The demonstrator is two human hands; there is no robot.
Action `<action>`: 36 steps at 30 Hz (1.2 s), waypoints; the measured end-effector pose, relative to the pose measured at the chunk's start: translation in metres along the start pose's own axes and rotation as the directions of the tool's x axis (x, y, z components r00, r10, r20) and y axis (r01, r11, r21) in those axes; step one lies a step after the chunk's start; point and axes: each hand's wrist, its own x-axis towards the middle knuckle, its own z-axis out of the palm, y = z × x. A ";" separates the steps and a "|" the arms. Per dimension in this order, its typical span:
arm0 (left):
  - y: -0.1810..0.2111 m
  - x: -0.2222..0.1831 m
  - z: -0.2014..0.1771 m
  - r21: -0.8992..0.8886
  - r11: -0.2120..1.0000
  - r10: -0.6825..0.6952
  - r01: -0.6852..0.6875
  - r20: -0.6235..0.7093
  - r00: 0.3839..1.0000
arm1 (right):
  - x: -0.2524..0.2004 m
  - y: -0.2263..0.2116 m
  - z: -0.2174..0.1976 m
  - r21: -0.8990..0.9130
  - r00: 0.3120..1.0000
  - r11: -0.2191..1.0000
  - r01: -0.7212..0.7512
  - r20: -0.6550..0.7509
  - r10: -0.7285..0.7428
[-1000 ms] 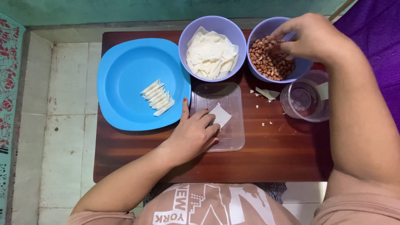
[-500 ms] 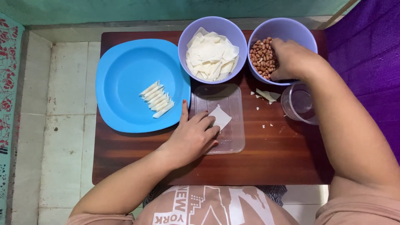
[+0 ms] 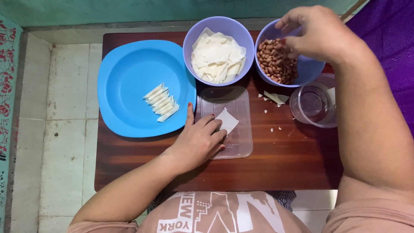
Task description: Rolling thin strips of meat and preparing small packets with peanuts on a low table.
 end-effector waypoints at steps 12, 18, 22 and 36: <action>-0.003 0.000 0.000 0.026 0.999 0.022 -0.022 -0.004 1.000 | -0.002 0.040 0.003 -0.160 0.998 0.986 -0.055 0.008 0.057; -0.003 0.002 0.000 0.025 0.999 0.024 -0.023 -0.024 0.999 | -0.005 0.043 0.030 -0.204 0.978 0.960 0.190 0.119 -0.169; -0.002 0.002 0.000 0.024 0.999 0.023 -0.023 -0.030 0.999 | -0.004 0.049 0.044 -0.218 0.962 0.937 0.272 0.093 -0.258; -0.003 0.000 0.002 0.037 0.999 0.025 -0.024 -0.017 1.000 | -0.001 0.042 0.054 -0.242 0.956 0.925 0.294 0.067 -0.286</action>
